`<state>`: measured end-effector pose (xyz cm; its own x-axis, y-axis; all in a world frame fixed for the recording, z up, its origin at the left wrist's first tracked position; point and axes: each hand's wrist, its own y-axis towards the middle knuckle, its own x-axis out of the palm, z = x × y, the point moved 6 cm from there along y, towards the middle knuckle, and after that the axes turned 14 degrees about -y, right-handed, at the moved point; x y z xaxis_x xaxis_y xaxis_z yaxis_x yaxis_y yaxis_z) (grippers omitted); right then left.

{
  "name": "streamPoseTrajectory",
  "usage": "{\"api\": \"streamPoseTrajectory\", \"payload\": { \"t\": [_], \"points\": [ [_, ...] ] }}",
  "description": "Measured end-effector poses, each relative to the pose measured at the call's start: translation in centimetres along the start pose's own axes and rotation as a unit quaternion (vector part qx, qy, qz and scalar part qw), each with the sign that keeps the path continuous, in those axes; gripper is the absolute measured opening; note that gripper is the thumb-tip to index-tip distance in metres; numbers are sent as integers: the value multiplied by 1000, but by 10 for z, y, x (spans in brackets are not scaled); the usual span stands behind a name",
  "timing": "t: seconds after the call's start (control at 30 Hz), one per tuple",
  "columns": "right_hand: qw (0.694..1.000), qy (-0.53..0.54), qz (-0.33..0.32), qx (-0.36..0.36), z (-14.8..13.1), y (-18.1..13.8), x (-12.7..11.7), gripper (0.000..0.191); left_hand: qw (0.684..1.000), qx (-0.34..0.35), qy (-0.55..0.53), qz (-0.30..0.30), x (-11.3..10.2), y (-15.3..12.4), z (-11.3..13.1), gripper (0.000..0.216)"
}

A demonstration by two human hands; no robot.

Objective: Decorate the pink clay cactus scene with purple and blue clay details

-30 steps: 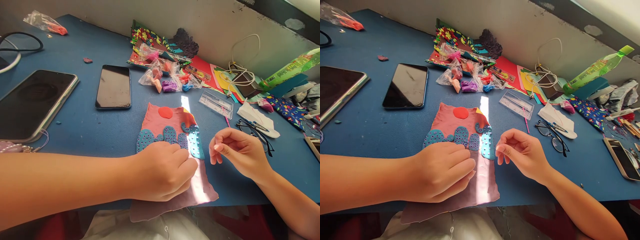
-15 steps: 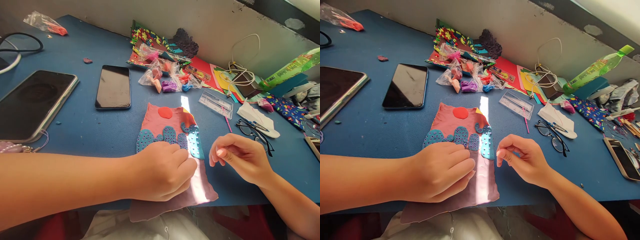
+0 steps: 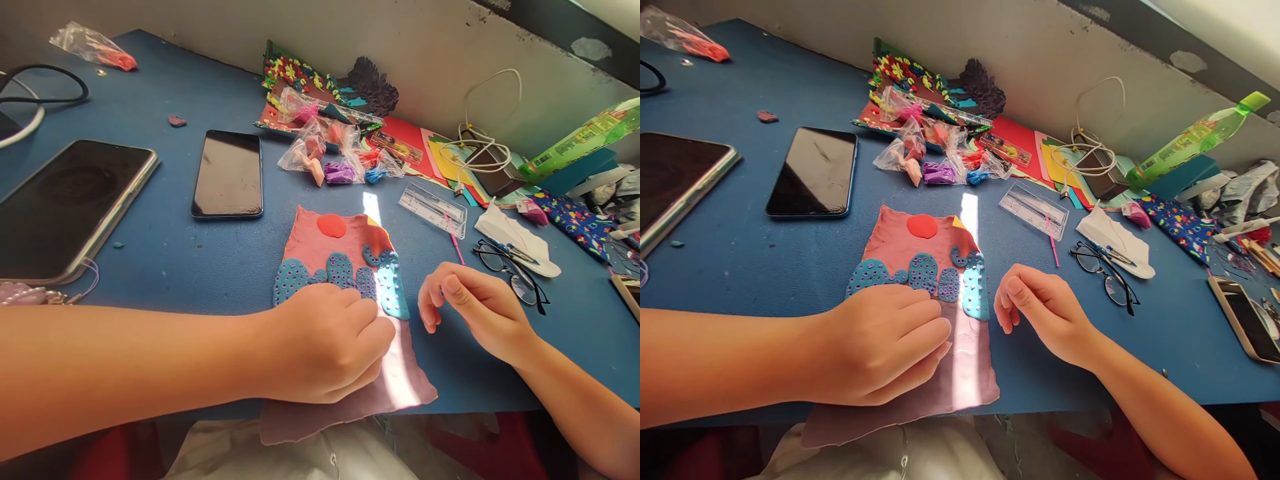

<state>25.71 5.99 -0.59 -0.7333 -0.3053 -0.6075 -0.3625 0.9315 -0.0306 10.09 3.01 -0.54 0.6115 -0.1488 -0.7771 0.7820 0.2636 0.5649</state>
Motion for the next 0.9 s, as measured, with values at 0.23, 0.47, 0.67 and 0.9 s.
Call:
{"api": "streamPoseTrajectory", "payload": {
  "t": [0.23,0.47,0.67,0.9],
  "points": [
    [999,45,13,8,4,2,0,34,1000,3,-2,7,0,0,0,28],
    [999,50,13,-4,4,2,1,29,1000,1,9,-2,1,0,0,27],
    [994,108,12,15,8,4,0,42,1000,3,12,2,2,0,0,26],
    [991,127,17,27,10,3,-3,48,1000,4,10,-1,2,-1,0,26]
  ]
}}
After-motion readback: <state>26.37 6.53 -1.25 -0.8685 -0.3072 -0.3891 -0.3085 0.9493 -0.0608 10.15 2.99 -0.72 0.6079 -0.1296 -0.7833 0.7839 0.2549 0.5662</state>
